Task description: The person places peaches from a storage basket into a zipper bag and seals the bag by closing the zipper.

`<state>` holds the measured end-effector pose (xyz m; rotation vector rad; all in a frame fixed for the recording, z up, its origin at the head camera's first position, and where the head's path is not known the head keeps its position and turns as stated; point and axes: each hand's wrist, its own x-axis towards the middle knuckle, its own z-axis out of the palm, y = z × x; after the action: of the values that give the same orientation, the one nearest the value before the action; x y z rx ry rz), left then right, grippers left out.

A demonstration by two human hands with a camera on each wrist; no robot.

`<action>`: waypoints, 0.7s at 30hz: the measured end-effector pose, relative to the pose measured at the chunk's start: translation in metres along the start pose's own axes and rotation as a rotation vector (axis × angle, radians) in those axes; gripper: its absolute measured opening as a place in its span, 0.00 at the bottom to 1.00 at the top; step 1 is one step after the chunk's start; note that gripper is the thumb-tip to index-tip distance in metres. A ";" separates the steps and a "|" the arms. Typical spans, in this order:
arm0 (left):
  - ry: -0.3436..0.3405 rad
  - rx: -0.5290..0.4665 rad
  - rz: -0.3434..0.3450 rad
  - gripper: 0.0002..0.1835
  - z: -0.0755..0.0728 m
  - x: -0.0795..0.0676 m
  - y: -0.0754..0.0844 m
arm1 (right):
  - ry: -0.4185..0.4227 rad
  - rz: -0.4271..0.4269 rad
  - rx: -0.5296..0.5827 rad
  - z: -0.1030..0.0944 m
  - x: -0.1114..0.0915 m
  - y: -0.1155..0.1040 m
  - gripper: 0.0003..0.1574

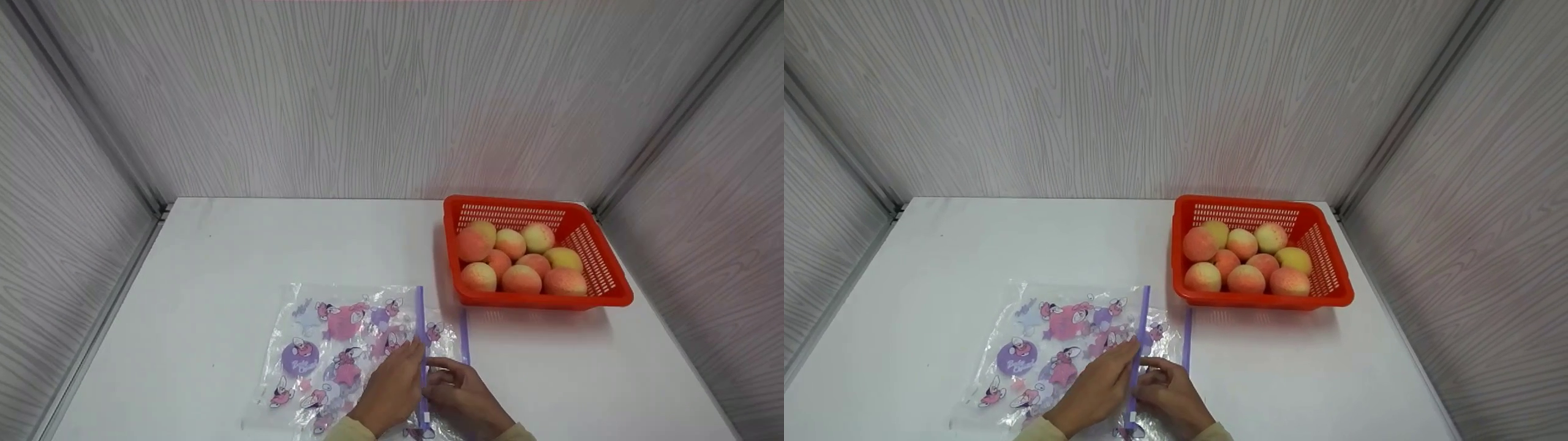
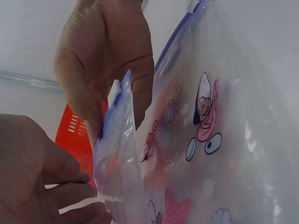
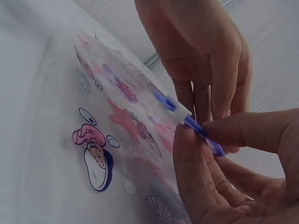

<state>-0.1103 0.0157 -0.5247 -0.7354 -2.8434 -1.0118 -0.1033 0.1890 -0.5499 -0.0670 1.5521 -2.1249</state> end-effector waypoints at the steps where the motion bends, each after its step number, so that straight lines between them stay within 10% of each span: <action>1: -0.008 -0.008 -0.016 0.22 0.001 0.000 -0.001 | -0.015 -0.003 0.033 0.001 0.001 0.001 0.29; 21: 0.094 -0.561 -0.169 0.19 0.003 -0.004 -0.003 | 0.211 0.021 0.248 0.001 0.025 -0.015 0.29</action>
<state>-0.1077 0.0136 -0.5297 -0.4486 -2.5812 -1.8519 -0.1304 0.1804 -0.5422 0.2656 1.3789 -2.3524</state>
